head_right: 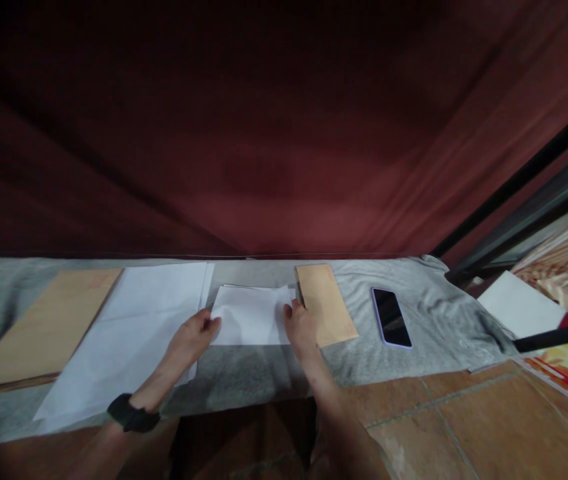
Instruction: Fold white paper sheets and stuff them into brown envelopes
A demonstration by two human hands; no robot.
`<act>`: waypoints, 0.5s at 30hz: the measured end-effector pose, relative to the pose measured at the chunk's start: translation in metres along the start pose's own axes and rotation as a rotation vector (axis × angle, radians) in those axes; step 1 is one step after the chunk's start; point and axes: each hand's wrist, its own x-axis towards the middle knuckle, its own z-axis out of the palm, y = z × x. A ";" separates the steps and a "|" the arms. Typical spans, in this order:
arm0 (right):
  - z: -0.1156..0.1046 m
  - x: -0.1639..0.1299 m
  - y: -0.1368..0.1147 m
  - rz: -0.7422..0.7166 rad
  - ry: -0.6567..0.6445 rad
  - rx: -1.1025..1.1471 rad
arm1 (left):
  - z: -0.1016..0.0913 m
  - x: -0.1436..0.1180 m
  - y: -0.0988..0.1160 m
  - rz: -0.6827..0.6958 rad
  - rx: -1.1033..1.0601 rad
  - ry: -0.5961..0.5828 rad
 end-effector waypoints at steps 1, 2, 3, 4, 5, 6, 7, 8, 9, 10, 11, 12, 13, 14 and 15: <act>-0.001 -0.003 -0.001 -0.006 0.011 -0.057 | -0.001 0.000 0.002 -0.006 0.039 -0.008; -0.001 -0.005 -0.003 -0.011 0.030 -0.088 | -0.001 0.000 0.003 -0.009 0.072 -0.019; 0.000 -0.008 -0.004 -0.017 0.054 -0.109 | -0.002 0.001 0.005 -0.008 0.101 -0.027; 0.000 -0.010 -0.004 -0.022 0.077 -0.134 | -0.002 0.002 0.006 -0.008 0.129 -0.033; 0.001 -0.012 -0.005 -0.031 0.098 -0.154 | -0.002 0.003 0.007 -0.005 0.156 -0.036; 0.003 -0.013 -0.005 -0.039 0.116 -0.171 | -0.002 0.004 0.008 -0.004 0.182 -0.036; 0.004 -0.014 -0.005 -0.047 0.130 -0.187 | -0.003 0.005 0.009 -0.004 0.205 -0.038; 0.005 -0.015 -0.005 -0.056 0.143 -0.202 | -0.003 0.006 0.011 -0.010 0.227 -0.041; 0.006 -0.016 -0.005 -0.068 0.153 -0.217 | -0.003 0.006 0.012 -0.016 0.244 -0.047; 0.007 -0.016 -0.005 -0.077 0.161 -0.229 | -0.004 0.006 0.014 -0.021 0.258 -0.053; 0.007 -0.016 -0.005 -0.083 0.166 -0.238 | -0.004 0.006 0.016 -0.025 0.269 -0.058; 0.007 -0.016 -0.005 -0.087 0.167 -0.243 | -0.005 0.006 0.017 -0.031 0.279 -0.059; 0.007 -0.016 -0.005 -0.087 0.166 -0.244 | -0.005 0.005 0.019 -0.037 0.288 -0.058; 0.007 -0.016 -0.005 -0.081 0.164 -0.245 | -0.005 0.004 0.020 -0.046 0.297 -0.056; 0.007 -0.016 -0.005 -0.075 0.161 -0.246 | -0.005 0.004 0.021 -0.056 0.304 -0.054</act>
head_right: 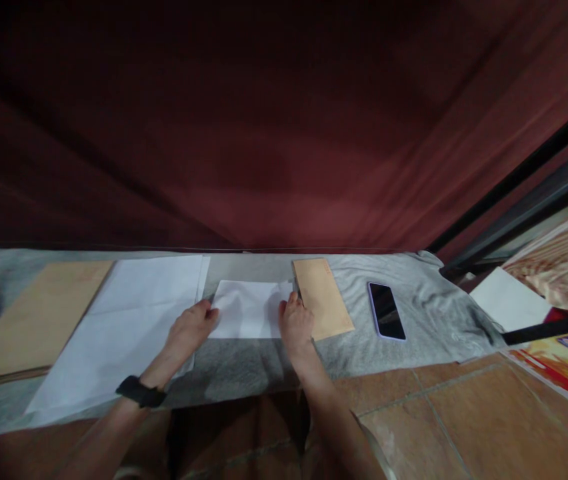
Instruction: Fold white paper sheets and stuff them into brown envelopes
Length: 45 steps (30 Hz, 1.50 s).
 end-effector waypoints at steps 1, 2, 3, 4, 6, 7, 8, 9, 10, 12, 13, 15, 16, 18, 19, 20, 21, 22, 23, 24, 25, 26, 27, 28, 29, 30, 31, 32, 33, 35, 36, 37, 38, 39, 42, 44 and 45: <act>0.000 0.000 0.000 0.004 -0.001 -0.001 | 0.000 0.000 0.001 -0.011 0.006 -0.002; 0.000 -0.001 0.000 0.006 0.003 -0.002 | 0.000 -0.001 0.002 -0.018 0.011 -0.004; -0.001 -0.001 0.000 0.006 0.013 -0.001 | 0.000 0.000 0.002 -0.020 0.014 -0.008; -0.001 -0.002 0.000 0.002 0.030 0.002 | 0.000 0.000 0.003 -0.020 0.017 -0.012; -0.002 -0.002 -0.001 -0.027 0.087 0.017 | 0.000 0.000 0.005 -0.018 0.025 -0.014; -0.002 -0.002 -0.002 -0.051 0.117 0.031 | 0.000 0.000 0.006 -0.018 0.032 -0.012; -0.002 -0.002 -0.003 -0.081 0.142 0.053 | 0.000 -0.001 0.007 -0.019 0.040 -0.005; -0.001 -0.002 -0.004 -0.114 0.161 0.082 | 0.000 -0.001 0.008 -0.022 0.048 0.001; 0.000 -0.002 -0.007 -0.151 0.173 0.118 | 0.000 -0.002 0.009 -0.023 0.055 0.006; 0.003 -0.004 -0.013 -0.229 0.173 0.192 | 0.000 -0.003 0.010 -0.023 0.064 0.003; 0.006 -0.005 -0.017 -0.270 0.164 0.225 | 0.000 -0.003 0.011 -0.022 0.065 0.001; 0.012 -0.008 -0.024 -0.338 0.133 0.271 | 0.001 -0.003 0.011 -0.023 0.073 0.003; 0.015 -0.011 -0.027 -0.357 0.118 0.282 | 0.002 -0.003 0.011 -0.024 0.080 0.010; 0.022 -0.015 -0.031 -0.367 0.102 0.279 | 0.004 -0.004 0.011 -0.024 0.100 0.025; 0.025 -0.017 -0.032 -0.365 0.102 0.267 | 0.004 -0.005 0.012 -0.023 0.111 0.036; 0.028 -0.019 -0.032 -0.362 0.106 0.253 | 0.005 -0.006 0.012 -0.017 0.122 0.049; 0.031 -0.021 -0.032 -0.359 0.111 0.240 | 0.005 -0.008 0.013 -0.008 0.133 0.068; 0.032 -0.022 -0.031 -0.358 0.117 0.230 | 0.005 -0.011 0.015 0.003 0.145 0.087; 0.034 -0.023 -0.031 -0.358 0.122 0.222 | 0.005 -0.013 0.016 0.019 0.158 0.113; 0.034 -0.024 -0.031 -0.357 0.127 0.217 | 0.006 -0.016 0.018 0.040 0.172 0.150; 0.035 -0.024 -0.031 -0.357 0.129 0.214 | 0.007 -0.019 0.020 0.065 0.188 0.197; 0.035 -0.024 -0.031 -0.357 0.130 0.211 | 0.009 -0.022 0.022 0.096 0.202 0.252; 0.035 -0.024 -0.031 -0.360 0.128 0.209 | 0.013 -0.024 0.025 0.132 0.213 0.309; 0.035 -0.024 -0.031 -0.360 0.125 0.206 | 0.018 -0.025 0.027 0.179 0.216 0.358; 0.035 -0.024 -0.032 -0.360 0.120 0.201 | 0.024 -0.025 0.030 0.241 0.207 0.395; 0.035 -0.024 -0.032 -0.359 0.114 0.196 | 0.032 -0.023 0.032 0.312 0.182 0.410; 0.035 -0.024 -0.032 -0.358 0.107 0.189 | 0.040 -0.021 0.035 0.395 0.143 0.410; 0.035 -0.024 -0.032 -0.360 0.100 0.182 | 0.048 -0.018 0.037 0.473 0.094 0.400; 0.036 -0.024 -0.031 -0.362 0.095 0.176 | 0.055 -0.014 0.040 0.527 0.045 0.384; 0.036 -0.024 -0.031 -0.372 0.092 0.164 | 0.067 -0.007 0.043 0.551 -0.023 0.354; 0.037 -0.024 -0.031 -0.377 0.096 0.160 | 0.072 -0.005 0.045 0.537 -0.038 0.346; 0.037 -0.024 -0.031 -0.381 0.103 0.156 | 0.075 -0.003 0.045 0.516 -0.043 0.343; 0.037 -0.024 -0.031 -0.384 0.111 0.154 | 0.077 -0.001 0.046 0.497 -0.040 0.344; 0.037 -0.024 -0.030 -0.385 0.118 0.153 | 0.078 -0.001 0.045 0.483 -0.032 0.344; 0.037 -0.022 -0.026 -0.358 0.131 0.155 | 0.081 0.000 0.041 0.438 0.001 0.357; 0.038 -0.020 -0.020 -0.316 0.137 0.155 | 0.082 0.000 0.037 0.396 0.027 0.374; 0.039 -0.020 -0.017 -0.296 0.145 0.154 | 0.082 0.001 0.035 0.374 0.038 0.384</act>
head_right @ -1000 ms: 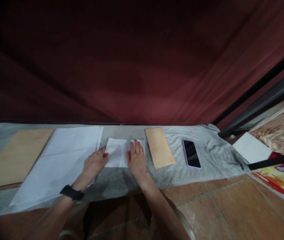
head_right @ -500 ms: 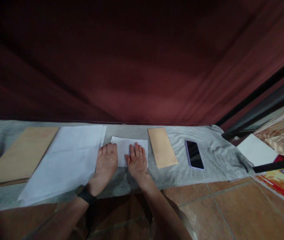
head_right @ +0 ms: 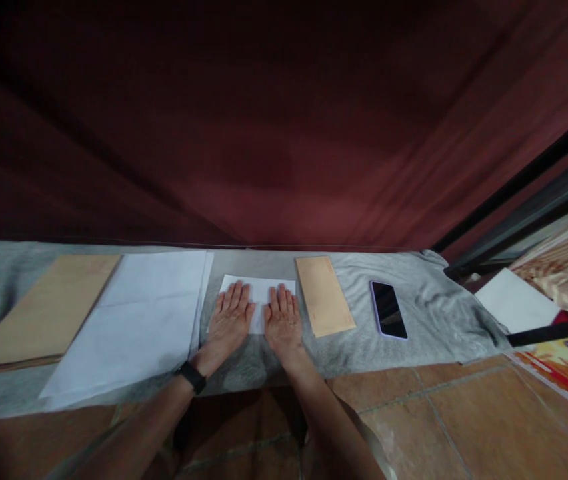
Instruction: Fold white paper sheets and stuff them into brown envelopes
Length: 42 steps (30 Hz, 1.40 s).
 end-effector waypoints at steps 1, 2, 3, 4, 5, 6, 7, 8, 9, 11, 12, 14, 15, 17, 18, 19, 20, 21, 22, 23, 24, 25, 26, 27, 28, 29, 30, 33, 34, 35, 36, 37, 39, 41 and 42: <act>0.001 -0.001 0.003 0.015 0.013 -0.004 | 0.000 0.000 -0.002 -0.018 0.014 0.004; 0.002 -0.002 0.007 0.025 0.031 -0.007 | 0.000 0.000 -0.004 -0.035 0.027 0.006; 0.003 -0.003 0.010 0.033 0.053 -0.010 | 0.000 0.000 -0.006 -0.051 0.037 0.007; 0.004 -0.004 0.012 0.041 0.076 -0.011 | 0.000 0.000 -0.007 -0.068 0.047 0.007; 0.004 -0.004 0.014 0.051 0.095 -0.013 | 0.000 0.000 -0.008 -0.077 0.056 0.005; 0.003 -0.004 0.016 0.065 0.106 -0.014 | -0.001 0.001 -0.008 -0.084 0.062 0.000; 0.002 -0.002 0.016 0.082 0.109 -0.013 | -0.002 0.001 -0.008 -0.089 0.065 -0.005; 0.000 0.001 0.015 0.097 0.104 -0.010 | -0.003 0.001 -0.008 -0.091 0.066 -0.011; -0.003 0.004 0.012 0.105 0.096 -0.003 | -0.004 0.001 -0.007 -0.089 0.065 -0.015; -0.009 0.013 0.003 0.083 0.074 0.028 | -0.007 0.000 -0.006 -0.072 0.068 -0.016; -0.010 0.018 -0.003 0.050 0.064 0.054 | -0.008 0.000 -0.006 -0.057 0.073 -0.015; -0.011 0.026 -0.017 -0.028 0.030 0.113 | -0.009 -0.001 -0.007 -0.019 0.093 -0.019; -0.009 0.028 -0.024 -0.055 0.008 0.138 | -0.009 -0.001 -0.008 -0.004 0.106 -0.023; -0.003 0.031 -0.033 -0.075 -0.034 0.159 | -0.007 -0.002 -0.009 0.012 0.128 -0.024; 0.000 0.032 -0.035 -0.074 -0.048 0.158 | -0.005 -0.002 -0.010 0.017 0.134 -0.016; 0.003 0.032 -0.035 -0.066 -0.056 0.151 | -0.004 -0.002 -0.011 0.020 0.138 -0.001; 0.005 0.032 -0.032 -0.055 -0.056 0.139 | -0.002 -0.002 -0.012 0.023 0.138 0.018; 0.007 0.032 -0.028 -0.042 -0.050 0.124 | -0.001 -0.002 -0.012 0.025 0.137 0.038; 0.008 0.031 -0.022 -0.028 -0.039 0.106 | 0.000 -0.002 -0.012 0.025 0.134 0.055; 0.008 0.030 -0.016 -0.014 -0.025 0.087 | 0.001 -0.002 -0.012 0.023 0.132 0.064; 0.008 0.029 -0.009 0.000 -0.011 0.065 | 0.002 -0.002 -0.012 0.015 0.130 0.068; 0.009 0.027 -0.002 0.013 0.004 0.043 | 0.002 -0.002 -0.012 0.004 0.128 0.067; 0.009 0.026 0.004 0.023 0.017 0.022 | 0.002 -0.002 -0.012 -0.009 0.127 0.063; 0.009 0.024 0.009 0.031 0.031 0.003 | 0.002 -0.002 -0.013 -0.023 0.127 0.059; 0.010 0.023 0.013 0.036 0.043 -0.014 | 0.001 -0.002 -0.014 -0.038 0.128 0.056; 0.012 0.021 0.016 0.038 0.055 -0.027 | 0.001 -0.002 -0.014 -0.052 0.128 0.052; 0.013 0.019 0.019 0.035 0.068 -0.037 | 0.001 -0.002 -0.015 -0.064 0.128 0.048; 0.017 0.016 0.023 0.017 0.108 -0.049 | -0.001 0.000 -0.012 -0.087 0.126 0.049; 0.018 0.015 0.023 0.014 0.121 -0.049 | -0.002 0.000 -0.008 -0.071 0.119 0.060; 0.019 0.014 0.023 0.013 0.134 -0.046 | -0.002 0.000 -0.004 -0.036 0.105 0.073; 0.020 0.014 0.023 0.012 0.144 -0.041 | -0.003 0.001 0.002 0.015 0.086 0.086; 0.020 0.014 0.023 0.010 0.152 -0.037 | -0.003 0.001 0.007 0.076 0.061 0.092; 0.021 0.013 0.023 0.004 0.161 -0.031 | -0.002 0.002 0.018 0.168 0.018 0.077; 0.021 0.013 0.024 -0.007 0.162 -0.033 | 0.000 0.003 0.024 0.185 0.001 0.044; 0.022 0.013 0.024 -0.010 0.164 -0.036 | 0.001 0.003 0.024 0.173 0.001 0.031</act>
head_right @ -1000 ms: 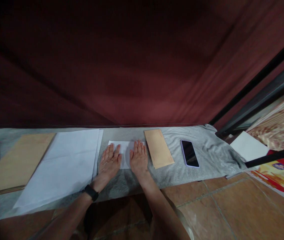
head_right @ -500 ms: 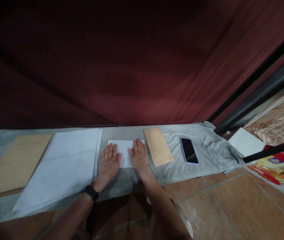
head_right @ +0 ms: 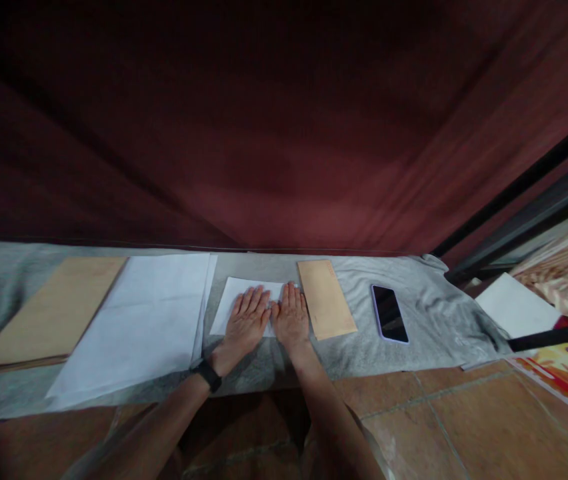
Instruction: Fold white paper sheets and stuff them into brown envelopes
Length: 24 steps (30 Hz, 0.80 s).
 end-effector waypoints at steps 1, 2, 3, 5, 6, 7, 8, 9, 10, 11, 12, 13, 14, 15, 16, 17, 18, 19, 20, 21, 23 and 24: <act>0.000 0.000 0.001 -0.003 0.004 -0.003 | 0.001 0.000 -0.002 -0.018 0.004 -0.007; 0.001 0.000 0.001 -0.006 0.008 -0.005 | 0.002 0.001 -0.006 -0.041 0.012 -0.007; 0.001 0.000 0.001 -0.008 0.013 -0.006 | 0.004 0.001 -0.010 -0.064 0.023 -0.002; 0.002 0.000 0.002 -0.007 0.023 -0.005 | 0.006 0.002 -0.021 -0.114 0.052 0.008; 0.002 0.000 0.001 -0.006 0.027 -0.003 | 0.006 0.003 -0.026 -0.133 0.067 0.007; 0.002 0.000 0.001 -0.005 0.030 -0.001 | 0.006 0.003 -0.030 -0.145 0.081 0.000; 0.002 0.000 0.001 -0.004 0.033 0.003 | 0.006 0.003 -0.033 -0.153 0.092 -0.008; 0.001 0.000 0.001 -0.004 0.035 0.006 | 0.005 0.003 -0.034 -0.159 0.100 -0.015; 0.000 0.000 0.001 -0.005 0.036 0.011 | 0.003 0.003 -0.034 -0.163 0.107 -0.019; -0.001 0.001 0.001 -0.003 0.033 0.015 | 0.001 0.002 -0.032 -0.161 0.112 -0.020; -0.002 0.001 0.001 0.003 0.025 0.019 | -0.002 0.001 -0.030 -0.150 0.116 -0.023; -0.004 0.003 0.001 0.012 0.013 0.022 | -0.005 0.000 -0.026 -0.130 0.121 -0.030; -0.007 0.004 0.000 0.022 -0.003 0.027 | -0.008 -0.001 -0.023 -0.095 0.124 -0.042; -0.009 0.006 -0.001 0.028 -0.023 0.034 | -0.011 -0.002 -0.018 -0.055 0.125 -0.059; -0.011 0.009 -0.003 0.027 -0.044 0.045 | -0.013 -0.003 -0.014 -0.013 0.123 -0.077; -0.014 0.011 -0.005 0.011 -0.067 0.065 | -0.015 -0.005 -0.011 0.025 0.122 -0.094; -0.015 0.014 -0.009 -0.018 -0.092 0.093 | -0.017 -0.005 -0.008 0.055 0.122 -0.108; -0.017 0.016 -0.012 -0.047 -0.121 0.126 | -0.018 -0.006 -0.005 0.079 0.121 -0.120; -0.018 0.017 -0.016 -0.073 -0.154 0.157 | -0.018 -0.007 -0.003 0.092 0.120 -0.129; -0.019 0.018 -0.019 -0.093 -0.185 0.182 | -0.018 -0.008 -0.002 0.095 0.119 -0.135; -0.019 0.018 -0.023 -0.107 -0.234 0.197 | -0.017 -0.009 -0.001 0.091 0.109 -0.135; -0.019 0.018 -0.023 -0.108 -0.246 0.186 | -0.016 -0.009 -0.001 0.089 0.103 -0.130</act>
